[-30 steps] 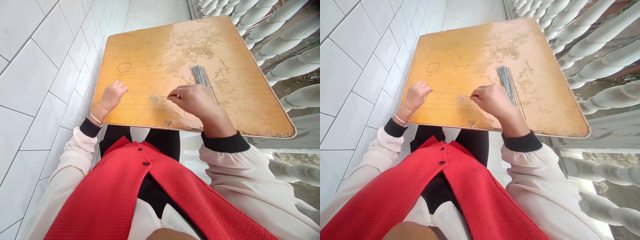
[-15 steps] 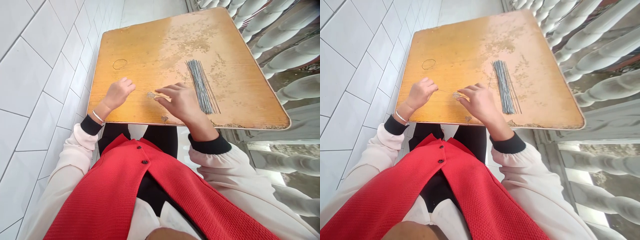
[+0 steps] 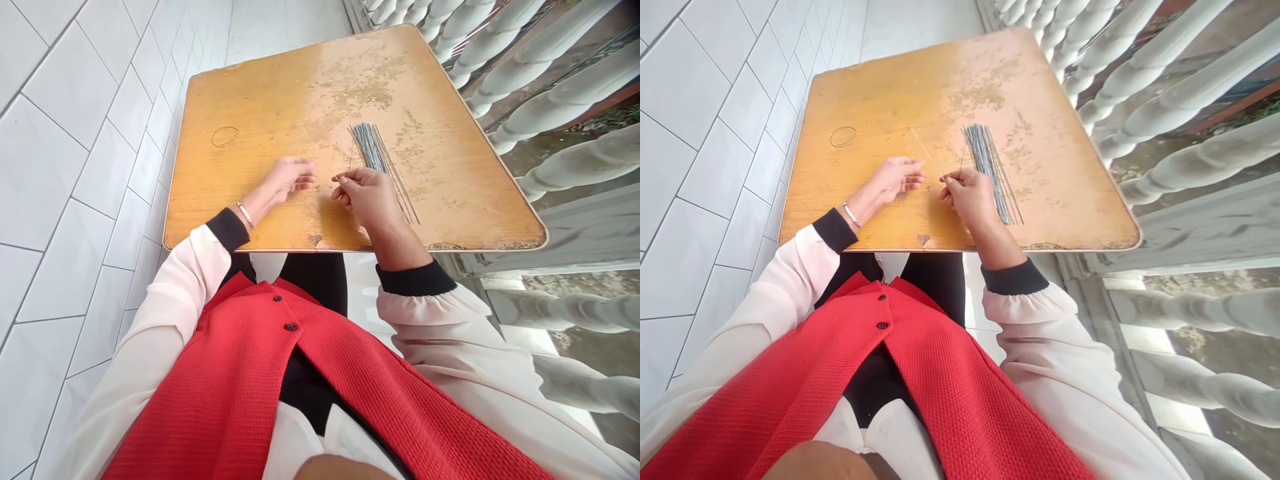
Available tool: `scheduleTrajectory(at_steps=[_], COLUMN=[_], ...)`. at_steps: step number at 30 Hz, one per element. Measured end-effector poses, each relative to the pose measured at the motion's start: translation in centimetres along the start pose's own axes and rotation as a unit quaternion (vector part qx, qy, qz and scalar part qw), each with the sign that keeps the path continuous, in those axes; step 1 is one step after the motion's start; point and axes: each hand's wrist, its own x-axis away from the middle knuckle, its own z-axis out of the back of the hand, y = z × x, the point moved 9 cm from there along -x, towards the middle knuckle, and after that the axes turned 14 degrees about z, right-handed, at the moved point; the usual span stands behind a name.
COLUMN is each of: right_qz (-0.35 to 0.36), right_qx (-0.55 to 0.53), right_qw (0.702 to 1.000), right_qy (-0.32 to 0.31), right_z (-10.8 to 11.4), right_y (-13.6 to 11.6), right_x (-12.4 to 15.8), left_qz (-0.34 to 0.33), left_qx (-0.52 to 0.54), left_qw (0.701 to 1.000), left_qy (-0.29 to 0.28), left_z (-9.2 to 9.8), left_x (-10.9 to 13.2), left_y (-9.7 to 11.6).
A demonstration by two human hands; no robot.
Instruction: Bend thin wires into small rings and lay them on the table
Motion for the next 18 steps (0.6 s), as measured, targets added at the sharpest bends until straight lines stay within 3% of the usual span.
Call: scheduleTrajectory(at_steps=[3,7,12,18], right_qz=[-0.017,-0.037,-0.065,-0.013], right_qx=[-0.01,0.002,0.026,0.096], right_qw=[1.0,0.999,0.997,0.994], right_qy=[0.021,0.035,0.018,0.052], right_z=[0.7,2.4,3.5,4.2], right_y=[-0.2,-0.1,0.0,-0.2], right_x=[-0.1,-0.2,-0.3,-0.6], left_qz=[0.025,0.027,0.027,0.029], left_qx=[0.042,0.045,0.06,0.069], left_qw=[0.995,0.995,0.993,0.991], left_qy=[-0.083,-0.089,-0.094,-0.114], left_z=[-4.0,-6.7,-7.2,-6.5], left_x=[-0.7,-2.2,-2.2,-1.5], left_y=[-0.7,-0.9,-1.0,-0.9])
